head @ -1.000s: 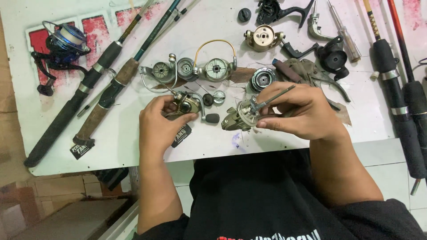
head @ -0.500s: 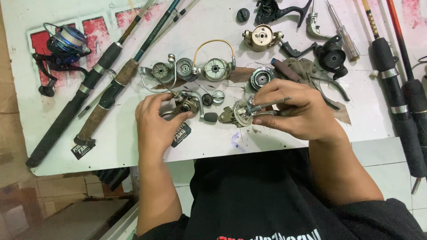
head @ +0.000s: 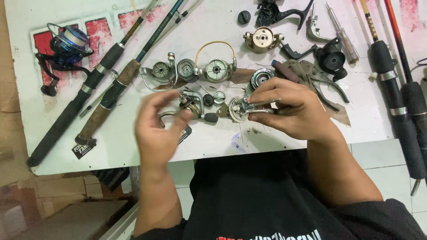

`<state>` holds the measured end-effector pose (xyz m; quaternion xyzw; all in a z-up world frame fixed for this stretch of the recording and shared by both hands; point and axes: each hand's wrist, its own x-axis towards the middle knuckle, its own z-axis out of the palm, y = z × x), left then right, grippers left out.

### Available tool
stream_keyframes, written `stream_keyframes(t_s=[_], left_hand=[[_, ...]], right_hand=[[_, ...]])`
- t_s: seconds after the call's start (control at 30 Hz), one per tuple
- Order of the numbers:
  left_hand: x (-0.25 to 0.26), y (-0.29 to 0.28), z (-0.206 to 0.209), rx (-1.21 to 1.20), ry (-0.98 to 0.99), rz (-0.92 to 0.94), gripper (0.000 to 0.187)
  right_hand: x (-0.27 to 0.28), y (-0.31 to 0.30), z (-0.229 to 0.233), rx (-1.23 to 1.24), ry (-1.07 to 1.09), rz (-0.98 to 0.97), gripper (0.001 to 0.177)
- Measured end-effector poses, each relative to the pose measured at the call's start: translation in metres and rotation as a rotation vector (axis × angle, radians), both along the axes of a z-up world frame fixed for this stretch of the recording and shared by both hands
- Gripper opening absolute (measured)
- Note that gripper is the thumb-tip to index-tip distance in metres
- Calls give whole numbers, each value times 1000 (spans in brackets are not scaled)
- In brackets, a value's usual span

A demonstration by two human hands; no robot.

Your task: The recorder is disassembling, maintaining, and reassembling various fishing reels on a workbench.

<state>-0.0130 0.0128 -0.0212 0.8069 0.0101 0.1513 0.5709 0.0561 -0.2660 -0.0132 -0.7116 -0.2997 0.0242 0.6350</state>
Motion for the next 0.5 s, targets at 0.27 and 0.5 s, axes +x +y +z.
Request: stream_keyframes(t_s=[0.27, 0.5], left_hand=[[4, -57, -13, -509, 141, -334, 67], [3, 6, -55, -904, 48, 2, 44]], right_hand=[[1, 12, 5, 24, 141, 87, 24], [12, -2, -13, 90, 211, -115, 29]])
